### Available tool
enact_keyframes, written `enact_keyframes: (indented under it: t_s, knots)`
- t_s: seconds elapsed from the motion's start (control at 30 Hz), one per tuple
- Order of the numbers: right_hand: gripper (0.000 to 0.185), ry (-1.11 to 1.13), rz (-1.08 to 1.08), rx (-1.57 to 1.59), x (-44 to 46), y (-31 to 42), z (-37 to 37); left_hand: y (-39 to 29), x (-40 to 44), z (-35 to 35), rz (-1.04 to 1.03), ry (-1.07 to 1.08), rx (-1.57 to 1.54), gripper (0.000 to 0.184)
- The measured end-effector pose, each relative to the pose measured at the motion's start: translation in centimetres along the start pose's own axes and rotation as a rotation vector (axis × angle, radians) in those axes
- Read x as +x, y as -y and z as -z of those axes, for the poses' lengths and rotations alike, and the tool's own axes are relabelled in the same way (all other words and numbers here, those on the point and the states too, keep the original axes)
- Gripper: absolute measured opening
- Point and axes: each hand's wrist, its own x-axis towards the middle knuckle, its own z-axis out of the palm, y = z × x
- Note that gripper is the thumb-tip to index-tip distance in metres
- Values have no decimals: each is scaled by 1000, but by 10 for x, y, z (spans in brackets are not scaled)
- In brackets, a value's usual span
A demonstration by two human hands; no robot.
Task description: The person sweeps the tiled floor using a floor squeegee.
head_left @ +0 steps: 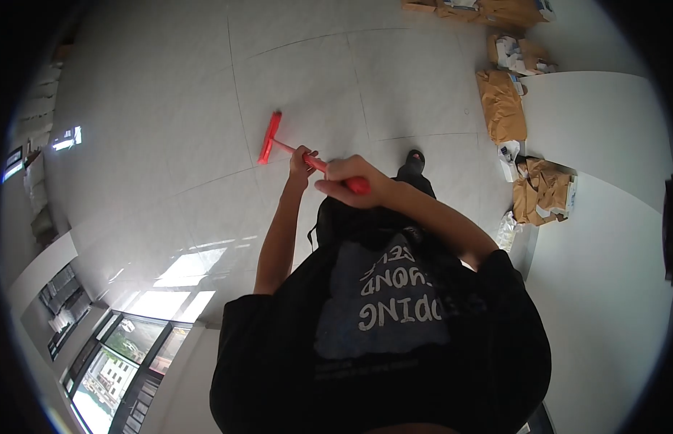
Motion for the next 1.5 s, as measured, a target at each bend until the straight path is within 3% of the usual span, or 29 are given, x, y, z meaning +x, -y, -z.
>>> enact_keyframes:
  t_s: [0.03,0.1,0.17,0.23,0.37,0.43,0.53,0.57,0.63,0.73,0.93,1.07,1.1,1.13,1.17,1.23,1.27,1.37,1.4,1.47,1.5]
  knots:
    - [35,-3,8,2,-4,1,9,7,4,-1,-145,60,265,24]
    - [36,-44,-76,45,-14,7,29,37,19,-23,-321,186,372,22]
    - [37,-8,-9,-40,-30,26,61,57,15,-72,-503,263,392,18]
    - [37,9,34,-109,-62,51,92,51,-21,-146,-590,331,454,17]
    - [38,18,37,-311,-129,89,161,114,-9,-264,-511,598,209,23]
    - [34,102,-65,-459,-154,108,183,103,-19,-321,579,506,-284,22]
    - [38,296,-41,-376,-175,121,194,98,-53,-371,598,530,-297,17]
    - [38,302,-32,-370,-177,126,195,122,-45,-375,542,676,-400,14]
    - [39,458,60,-386,-178,136,196,111,-65,-391,515,659,-350,14]
    - [43,381,212,-355,-181,142,193,101,-84,-396,483,656,-302,15]
    - [41,189,375,-254,-168,137,201,45,-102,-367,457,412,-225,23]
    - [37,136,285,-300,-168,113,208,71,-69,-306,364,324,-258,30]
    - [35,96,212,-232,-168,107,212,52,-98,-318,174,312,-147,31]
    - [32,56,139,-164,-167,101,216,64,-86,-309,168,312,-145,31]
    - [30,33,95,-102,-167,95,217,85,-70,-296,-75,383,72,31]
    - [31,61,67,-109,-168,87,226,111,-39,-283,-320,456,286,30]
    - [33,93,36,-109,-169,85,232,118,-26,-283,-241,463,324,29]
    - [36,231,66,-266,-173,94,241,117,-35,-323,-356,391,381,25]
    - [36,238,66,-265,-175,99,242,118,-38,-339,-194,385,249,25]
    - [39,328,-11,-329,-177,110,244,127,-24,-365,442,469,-147,24]
    - [40,338,-12,-344,-178,115,245,141,-16,-372,432,465,-160,24]
